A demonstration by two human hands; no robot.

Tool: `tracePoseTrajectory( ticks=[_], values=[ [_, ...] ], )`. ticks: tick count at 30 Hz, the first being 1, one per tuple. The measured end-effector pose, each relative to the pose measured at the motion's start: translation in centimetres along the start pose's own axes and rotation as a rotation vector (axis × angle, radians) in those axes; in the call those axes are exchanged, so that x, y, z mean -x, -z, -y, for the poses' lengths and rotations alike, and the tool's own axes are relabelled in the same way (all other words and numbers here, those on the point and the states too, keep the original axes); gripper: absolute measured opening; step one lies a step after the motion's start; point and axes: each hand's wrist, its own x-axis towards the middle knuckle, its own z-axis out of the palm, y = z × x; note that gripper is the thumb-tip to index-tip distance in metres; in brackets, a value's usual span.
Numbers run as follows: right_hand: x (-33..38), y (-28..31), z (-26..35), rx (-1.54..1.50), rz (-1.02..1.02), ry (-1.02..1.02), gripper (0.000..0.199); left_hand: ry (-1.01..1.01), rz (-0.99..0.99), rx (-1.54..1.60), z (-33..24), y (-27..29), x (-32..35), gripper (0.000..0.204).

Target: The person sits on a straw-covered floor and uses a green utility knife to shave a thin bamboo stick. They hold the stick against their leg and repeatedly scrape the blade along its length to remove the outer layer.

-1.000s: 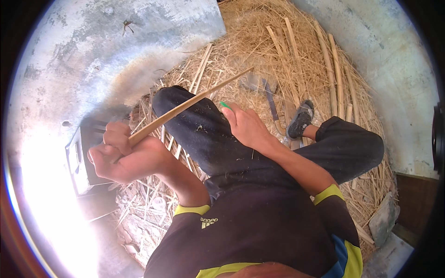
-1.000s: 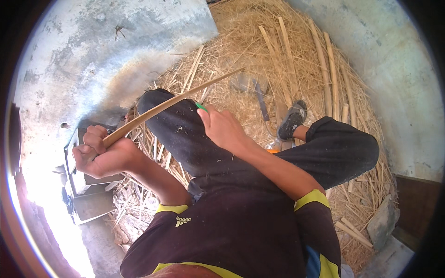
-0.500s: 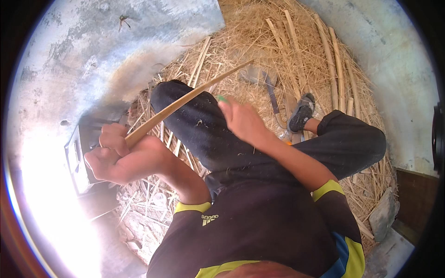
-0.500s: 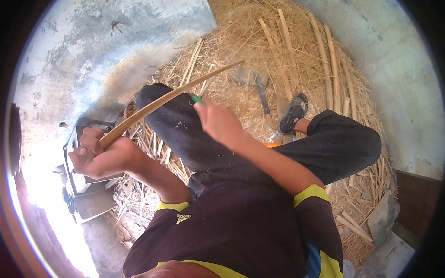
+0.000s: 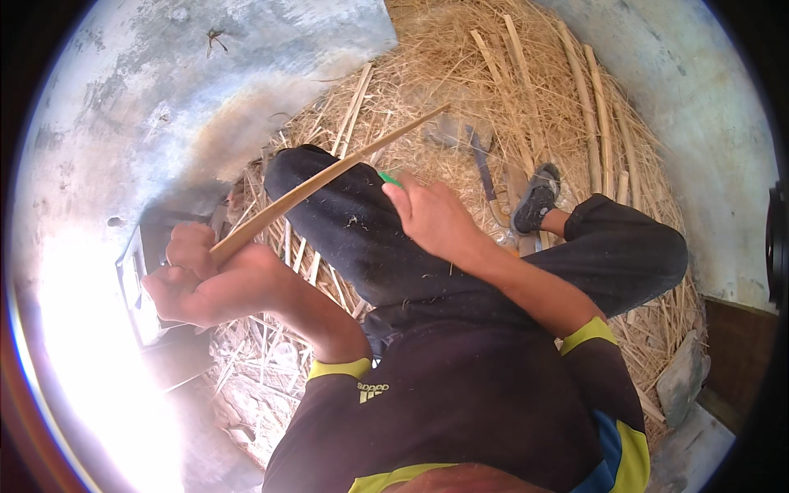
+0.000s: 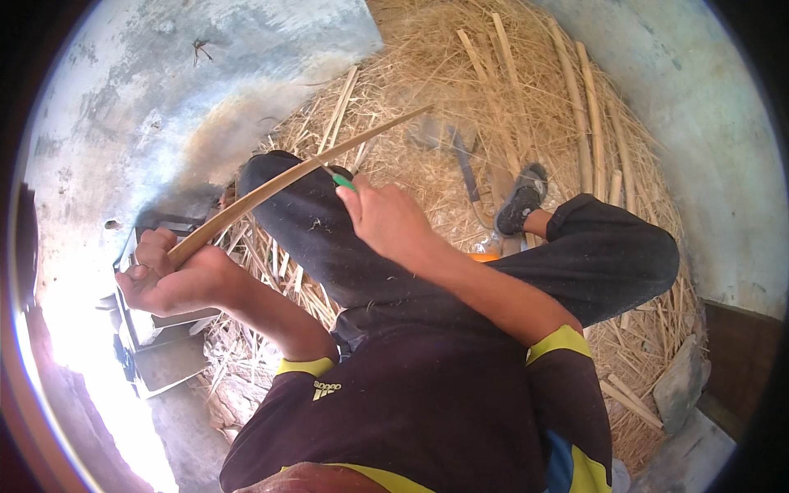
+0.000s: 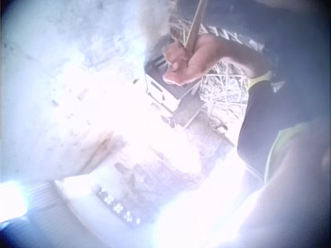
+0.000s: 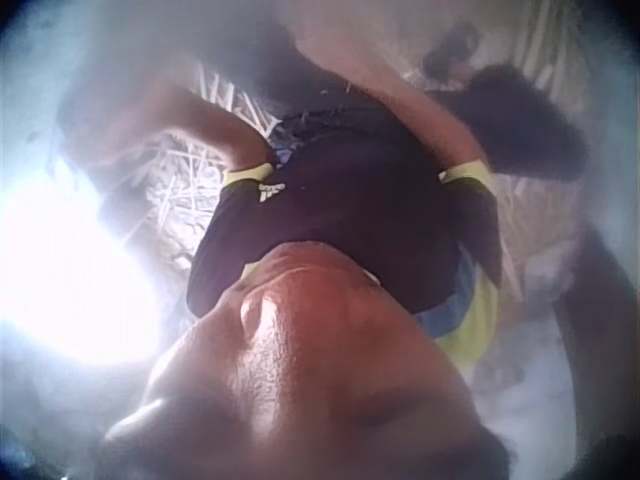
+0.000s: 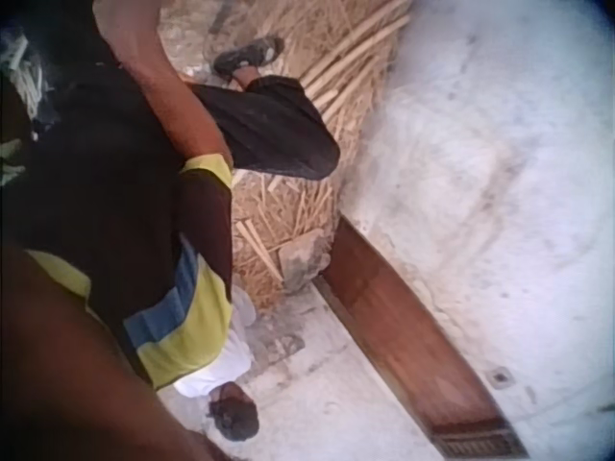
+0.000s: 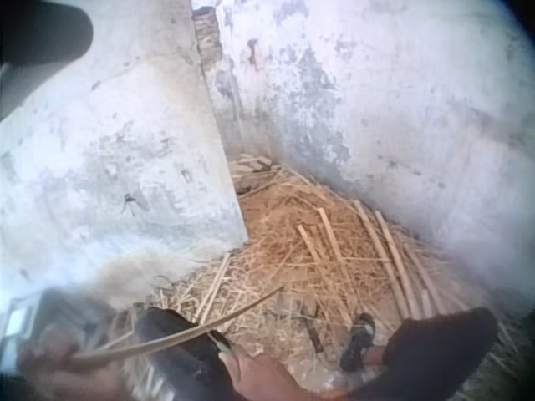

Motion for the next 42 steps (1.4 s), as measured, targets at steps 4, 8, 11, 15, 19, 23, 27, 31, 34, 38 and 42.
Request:
tracePoseTrajectory(
  ticks=[4,8,11,15,19,23,27,31,34,38,42],
  values=[
    [-0.2,-0.9,-0.5,0.021,-0.043,-0.001,0.04,-0.025,-0.019,-0.038,0.0,-0.1,0.2,0.038],
    [-0.8,0.4,1.6,-0.022,0.009,0.068,0.041,0.031,-0.087,-0.054,0.0,-0.5,-0.3,0.037],
    [-1.2,-1.3,-0.1,-0.004,-0.044,-0.013,0.044,0.037,-0.059,-0.026,0.0,-0.4,-0.1,0.038],
    [-1.3,-0.5,-1.9,0.017,0.007,-0.051,0.046,0.021,-0.045,-0.013,0.3,0.2,-0.5,0.039],
    [-0.4,-0.7,0.3,-0.107,-0.006,0.048,0.045,0.02,-0.027,-0.028,-0.1,-0.3,0.3,0.039],
    [-2.5,-0.3,-2.9,0.033,0.014,-0.117,0.044,0.037,-0.047,-0.029,0.3,0.0,-0.6,0.039],
    [-1.7,-0.4,0.3,0.0,0.008,0.059,0.048,0.021,-0.031,-0.064,0.3,0.4,-0.7,0.038],
    [-2.9,-2.7,-4.6,0.148,-0.035,-0.016,0.044,0.049,-0.127,-0.093,0.5,-0.4,-0.9,0.038],
    [-3.7,-1.7,-6.0,0.041,0.045,-0.196,0.039,0.061,-0.156,-0.056,0.8,-0.2,-1.2,0.037],
    [-1.7,-1.6,-3.0,-0.063,-0.051,0.061,0.04,-0.027,0.0,-0.05,0.3,-0.4,-0.4,0.036],
    [-1.8,-1.5,-2.8,-0.245,-0.015,-0.007,0.042,0.017,0.09,-0.007,-0.1,-1.0,-0.1,0.031]
  ],
)
